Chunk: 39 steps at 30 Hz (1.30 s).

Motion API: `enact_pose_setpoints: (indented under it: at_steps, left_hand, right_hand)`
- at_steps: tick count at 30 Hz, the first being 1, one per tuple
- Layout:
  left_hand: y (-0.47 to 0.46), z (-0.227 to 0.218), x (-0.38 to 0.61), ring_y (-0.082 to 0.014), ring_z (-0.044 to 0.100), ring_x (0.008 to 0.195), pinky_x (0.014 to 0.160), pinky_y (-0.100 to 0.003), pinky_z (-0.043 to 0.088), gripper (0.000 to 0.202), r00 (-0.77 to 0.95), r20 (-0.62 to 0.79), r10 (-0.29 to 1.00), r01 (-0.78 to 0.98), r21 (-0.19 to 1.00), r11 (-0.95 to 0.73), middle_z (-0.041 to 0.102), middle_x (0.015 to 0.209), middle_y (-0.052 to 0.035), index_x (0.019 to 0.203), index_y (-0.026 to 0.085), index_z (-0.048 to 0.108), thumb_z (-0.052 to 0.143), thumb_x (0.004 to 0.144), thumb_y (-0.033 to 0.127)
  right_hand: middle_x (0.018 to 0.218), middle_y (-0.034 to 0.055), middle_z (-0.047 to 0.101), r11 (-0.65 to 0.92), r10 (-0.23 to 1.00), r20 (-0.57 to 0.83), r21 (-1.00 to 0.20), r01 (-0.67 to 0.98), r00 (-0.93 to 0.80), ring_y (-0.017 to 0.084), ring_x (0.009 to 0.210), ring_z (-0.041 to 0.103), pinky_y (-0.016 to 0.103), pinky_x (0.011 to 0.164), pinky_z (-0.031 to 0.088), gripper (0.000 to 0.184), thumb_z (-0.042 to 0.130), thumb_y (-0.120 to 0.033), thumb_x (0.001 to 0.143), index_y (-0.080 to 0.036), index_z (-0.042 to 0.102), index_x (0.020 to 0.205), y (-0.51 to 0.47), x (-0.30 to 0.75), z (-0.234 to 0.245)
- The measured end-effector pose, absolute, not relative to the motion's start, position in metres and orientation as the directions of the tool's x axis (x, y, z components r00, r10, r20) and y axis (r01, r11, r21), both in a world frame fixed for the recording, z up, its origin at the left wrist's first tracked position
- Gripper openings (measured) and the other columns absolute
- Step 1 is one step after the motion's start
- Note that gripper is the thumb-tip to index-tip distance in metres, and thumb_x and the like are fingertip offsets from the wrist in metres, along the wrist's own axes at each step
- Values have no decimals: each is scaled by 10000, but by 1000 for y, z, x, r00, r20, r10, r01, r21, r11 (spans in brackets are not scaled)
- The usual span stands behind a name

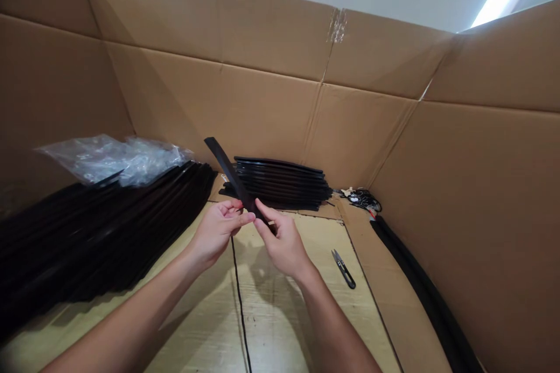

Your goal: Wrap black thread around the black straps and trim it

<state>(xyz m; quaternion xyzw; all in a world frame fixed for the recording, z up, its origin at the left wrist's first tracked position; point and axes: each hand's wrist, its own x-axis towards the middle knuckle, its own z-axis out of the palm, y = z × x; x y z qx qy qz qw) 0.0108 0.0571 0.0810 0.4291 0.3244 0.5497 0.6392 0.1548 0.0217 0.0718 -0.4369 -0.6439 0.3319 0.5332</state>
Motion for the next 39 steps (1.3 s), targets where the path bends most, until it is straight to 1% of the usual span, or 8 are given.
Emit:
enact_pose_setpoints:
  at_steps: [8, 13, 18, 23, 27, 32, 36, 39]
  left_hand:
    - [50, 89, 7, -85, 556, 523, 503, -189, 387, 368, 287, 69, 956, -392, 918, 51, 659, 607, -5, 637, 128, 592, 888, 448, 235]
    - [47, 94, 5, -83, 569, 524, 532, -193, 425, 399, 338, 64, 939, -410, 908, 86, 664, 593, 9, 610, 139, 563, 900, 409, 210]
    - [48, 94, 3, -84, 571, 505, 514, -196, 416, 365, 386, 93, 918, -404, 911, 78, 666, 581, 15, 609, 149, 552, 881, 471, 226]
    - [54, 92, -1, -111, 599, 525, 544, -225, 439, 301, 375, 135, 917, -378, 925, 18, 676, 597, 1, 612, 152, 566, 847, 527, 218]
    - [56, 97, -4, -106, 574, 503, 526, -221, 427, 272, 333, 157, 930, -391, 920, -15, 628, 532, 24, 585, 154, 568, 831, 536, 204]
    - [55, 97, -5, -120, 596, 529, 543, -233, 446, 299, 350, 175, 920, -408, 913, -19, 653, 575, 2, 619, 151, 567, 844, 555, 243]
    - [55, 94, -4, -97, 575, 542, 538, -207, 436, 380, 308, 157, 938, -413, 911, -17, 630, 604, 28, 599, 142, 551, 889, 427, 157]
    - [55, 95, -4, -96, 572, 548, 541, -212, 443, 355, 360, 165, 918, -437, 899, 10, 630, 612, 25, 610, 141, 555, 879, 474, 193]
  right_hand:
    - [719, -5, 644, 299, 951, 286, -948, 111, -122, 105, 569, 474, 228, 506, 430, 265, 737, -301, 730, -202, 744, 976, 16, 159, 87]
    - [687, -10, 639, 287, 957, 283, -955, 76, -62, 107, 572, 495, 237, 539, 419, 226, 805, -293, 651, -176, 704, 817, 12, 157, 92]
    - [679, -32, 618, 304, 953, 302, -952, 40, -35, 120, 623, 550, 243, 598, 440, 319, 802, -308, 670, -202, 503, 701, 10, 152, 88]
    - [681, -17, 640, 316, 948, 312, -947, 57, -61, 126, 658, 594, 254, 641, 462, 291, 747, -352, 758, -199, 500, 738, 8, 149, 88]
    - [760, 16, 673, 240, 962, 251, -965, -105, -107, 142, 693, 624, 290, 646, 528, 273, 678, -436, 812, -195, 551, 791, 7, 149, 90]
    - [751, 22, 679, 185, 975, 212, -943, -276, -68, 117, 635, 584, 194, 491, 472, 239, 764, -360, 737, -200, 635, 859, 10, 146, 88]
    - [804, 23, 675, 173, 981, 191, -949, -264, -43, 101, 612, 557, 199, 498, 495, 386, 832, -289, 647, -210, 687, 996, 12, 145, 83]
    - [782, 15, 661, 189, 971, 214, -958, -217, -102, 84, 546, 528, 206, 459, 506, 307, 823, -314, 658, -191, 696, 909, 12, 144, 81]
